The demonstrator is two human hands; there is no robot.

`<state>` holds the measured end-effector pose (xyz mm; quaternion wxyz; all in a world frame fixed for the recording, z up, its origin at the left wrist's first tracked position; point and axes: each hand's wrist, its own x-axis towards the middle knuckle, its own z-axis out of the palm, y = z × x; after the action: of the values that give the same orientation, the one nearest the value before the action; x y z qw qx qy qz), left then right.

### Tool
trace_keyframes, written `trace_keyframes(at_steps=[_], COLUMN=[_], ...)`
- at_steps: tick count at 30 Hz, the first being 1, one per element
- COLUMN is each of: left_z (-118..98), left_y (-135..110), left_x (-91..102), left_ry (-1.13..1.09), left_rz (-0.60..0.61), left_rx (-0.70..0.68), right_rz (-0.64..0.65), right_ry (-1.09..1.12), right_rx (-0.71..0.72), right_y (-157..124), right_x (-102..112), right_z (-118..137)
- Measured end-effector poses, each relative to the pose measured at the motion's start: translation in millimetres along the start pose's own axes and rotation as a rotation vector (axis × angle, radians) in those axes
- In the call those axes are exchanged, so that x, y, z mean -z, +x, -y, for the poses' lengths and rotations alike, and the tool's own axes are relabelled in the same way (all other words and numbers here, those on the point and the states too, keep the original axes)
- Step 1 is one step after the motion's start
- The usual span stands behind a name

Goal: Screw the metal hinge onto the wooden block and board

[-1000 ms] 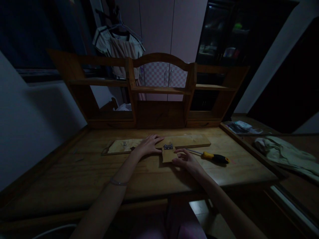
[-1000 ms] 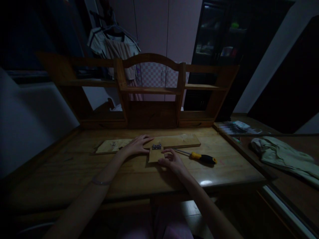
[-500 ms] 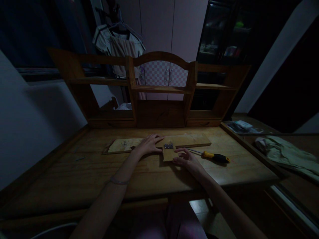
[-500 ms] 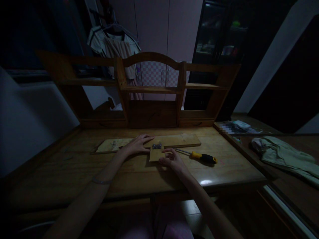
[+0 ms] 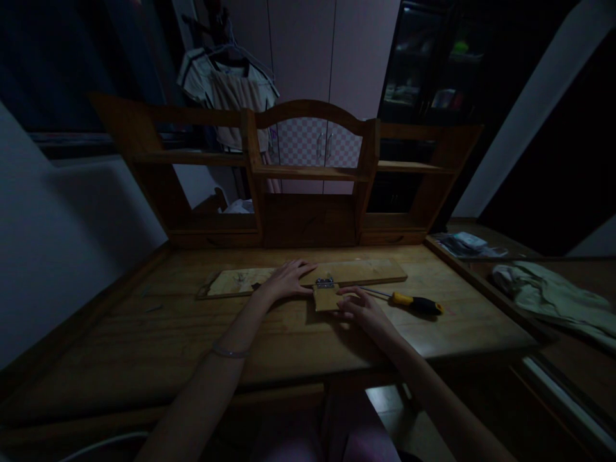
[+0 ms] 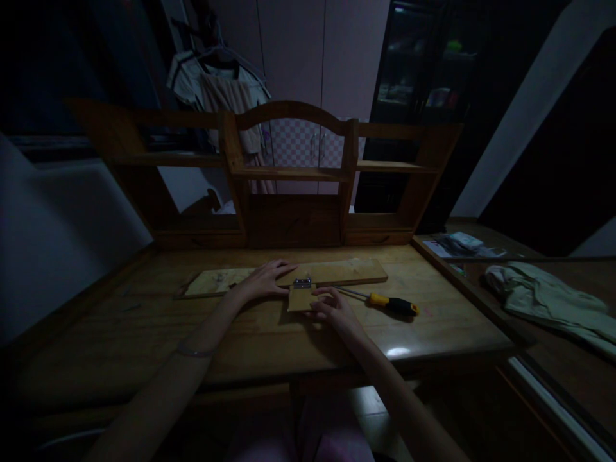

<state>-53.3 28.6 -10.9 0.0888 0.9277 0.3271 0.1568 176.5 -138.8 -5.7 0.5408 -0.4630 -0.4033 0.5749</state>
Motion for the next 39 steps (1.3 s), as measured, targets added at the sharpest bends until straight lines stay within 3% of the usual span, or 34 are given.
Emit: trace_keyframes(at_steps=[31, 39], left_z=[-3.0, -0.3], left_y=[-1.1, 0.0], left_x=[1.9, -0.5], left_ry=[-0.017, -0.007], left_rz=[-0.007, -0.009], left_rx=[0.012, 0.009], right_rz=[0.042, -0.006], right_ry=[-0.005, 0.029], right_rx=[0.006, -0.012], right_y=[0.5, 0.8], right_x=[2.3, 1.6], right_z=[-2.3, -4.7])
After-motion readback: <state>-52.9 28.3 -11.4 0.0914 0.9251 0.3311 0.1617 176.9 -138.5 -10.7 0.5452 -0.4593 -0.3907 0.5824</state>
